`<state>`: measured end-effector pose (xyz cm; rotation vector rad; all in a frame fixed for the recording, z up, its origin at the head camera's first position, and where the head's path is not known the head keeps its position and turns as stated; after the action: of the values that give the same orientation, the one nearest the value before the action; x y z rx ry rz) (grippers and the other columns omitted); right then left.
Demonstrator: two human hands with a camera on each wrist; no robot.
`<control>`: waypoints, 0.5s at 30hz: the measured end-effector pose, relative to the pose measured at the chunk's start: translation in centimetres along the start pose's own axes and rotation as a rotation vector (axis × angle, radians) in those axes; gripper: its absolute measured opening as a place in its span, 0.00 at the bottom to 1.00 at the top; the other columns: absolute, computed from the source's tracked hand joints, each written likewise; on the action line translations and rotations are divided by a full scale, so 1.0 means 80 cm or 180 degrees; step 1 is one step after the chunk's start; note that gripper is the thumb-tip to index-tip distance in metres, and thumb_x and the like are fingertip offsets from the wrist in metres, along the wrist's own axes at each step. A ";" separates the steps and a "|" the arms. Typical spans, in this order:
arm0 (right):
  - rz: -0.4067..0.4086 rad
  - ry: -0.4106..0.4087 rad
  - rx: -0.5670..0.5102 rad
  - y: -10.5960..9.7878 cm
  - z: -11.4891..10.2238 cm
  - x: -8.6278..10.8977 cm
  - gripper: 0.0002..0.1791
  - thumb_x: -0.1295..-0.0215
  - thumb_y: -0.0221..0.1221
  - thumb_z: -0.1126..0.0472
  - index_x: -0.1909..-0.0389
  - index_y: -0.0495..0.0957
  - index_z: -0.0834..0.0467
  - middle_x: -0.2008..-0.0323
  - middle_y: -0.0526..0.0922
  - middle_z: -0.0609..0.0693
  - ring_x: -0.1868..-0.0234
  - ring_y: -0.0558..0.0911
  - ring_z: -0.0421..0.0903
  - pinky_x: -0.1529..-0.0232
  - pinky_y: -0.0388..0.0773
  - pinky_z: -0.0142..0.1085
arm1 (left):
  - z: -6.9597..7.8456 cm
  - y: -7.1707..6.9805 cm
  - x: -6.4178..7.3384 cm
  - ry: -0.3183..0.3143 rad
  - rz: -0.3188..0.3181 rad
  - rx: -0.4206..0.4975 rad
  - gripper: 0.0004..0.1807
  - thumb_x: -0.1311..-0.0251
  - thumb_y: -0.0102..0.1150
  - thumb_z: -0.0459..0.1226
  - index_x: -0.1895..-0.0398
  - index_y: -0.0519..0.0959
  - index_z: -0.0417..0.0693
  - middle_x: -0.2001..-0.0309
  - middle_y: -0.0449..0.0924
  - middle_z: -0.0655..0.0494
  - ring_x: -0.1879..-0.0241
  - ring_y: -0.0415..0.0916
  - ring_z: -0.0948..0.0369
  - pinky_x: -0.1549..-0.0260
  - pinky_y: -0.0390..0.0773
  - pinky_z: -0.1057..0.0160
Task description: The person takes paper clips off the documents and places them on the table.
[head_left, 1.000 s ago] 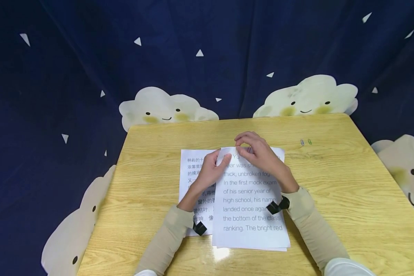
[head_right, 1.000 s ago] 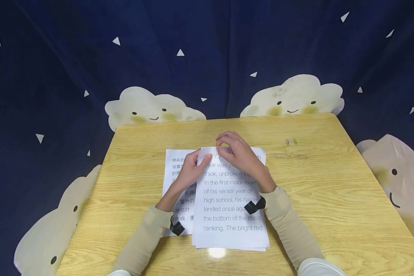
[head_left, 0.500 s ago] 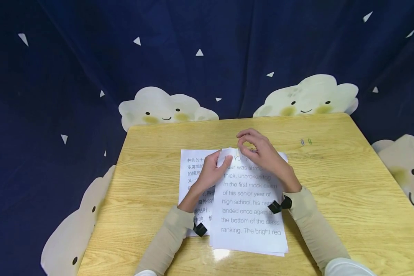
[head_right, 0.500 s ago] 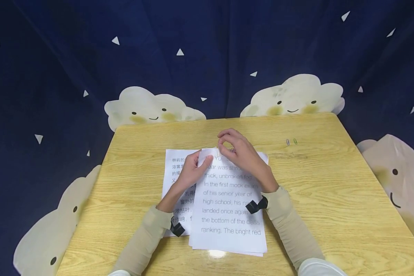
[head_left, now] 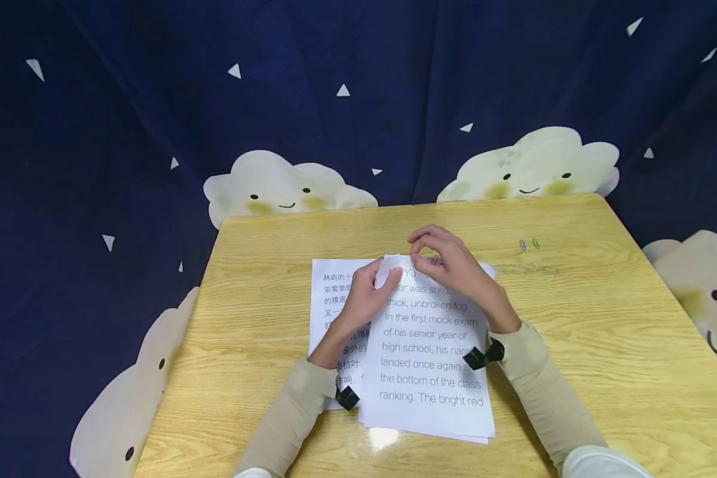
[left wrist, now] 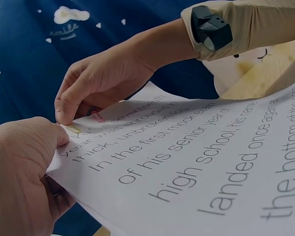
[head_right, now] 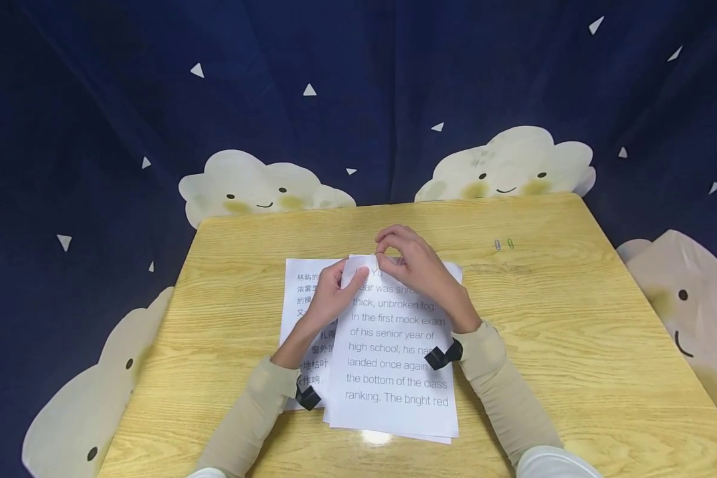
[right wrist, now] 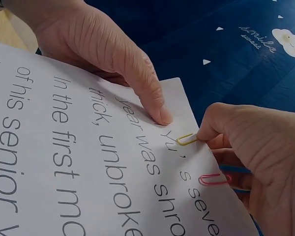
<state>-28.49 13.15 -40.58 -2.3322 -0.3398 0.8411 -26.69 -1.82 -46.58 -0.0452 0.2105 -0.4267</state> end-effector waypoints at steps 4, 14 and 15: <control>0.0077 0.0008 0.0022 -0.002 -0.002 0.000 0.05 0.37 0.61 0.65 0.69 0.79 0.51 0.50 0.79 0.48 0.51 0.77 0.45 0.69 0.77 0.36 | 0.003 0.001 0.000 0.0021 -0.0026 0.0010 0.14 0.26 0.48 0.41 0.46 0.76 0.43 0.69 0.84 0.41 0.79 0.83 0.46 0.83 0.83 0.52; 0.0085 -0.0055 -0.0173 0.000 -0.002 -0.001 0.07 0.39 0.59 0.69 0.71 0.79 0.52 0.52 0.79 0.52 0.51 0.77 0.46 0.60 0.71 0.30 | -0.009 0.001 -0.002 0.0154 0.0009 -0.0047 0.15 0.27 0.49 0.47 0.48 0.78 0.49 0.70 0.85 0.50 0.80 0.83 0.53 0.85 0.82 0.54; 0.0084 -0.0052 -0.0184 0.000 -0.003 -0.001 0.08 0.39 0.59 0.69 0.71 0.79 0.52 0.52 0.79 0.51 0.52 0.77 0.45 0.59 0.72 0.30 | -0.009 0.001 -0.002 0.0159 0.0011 -0.0043 0.15 0.27 0.49 0.47 0.48 0.78 0.50 0.70 0.85 0.50 0.80 0.83 0.53 0.85 0.82 0.54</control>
<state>-28.45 13.03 -40.37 -2.3890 -0.3453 0.8743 -26.94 -1.71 -47.28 -0.0475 0.2625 -0.4234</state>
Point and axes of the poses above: each hand's wrist, its own x-axis away from the middle knuckle, its own y-axis out of the palm, z = x × y, the point moved 7 cm from there along -x, towards the middle knuckle
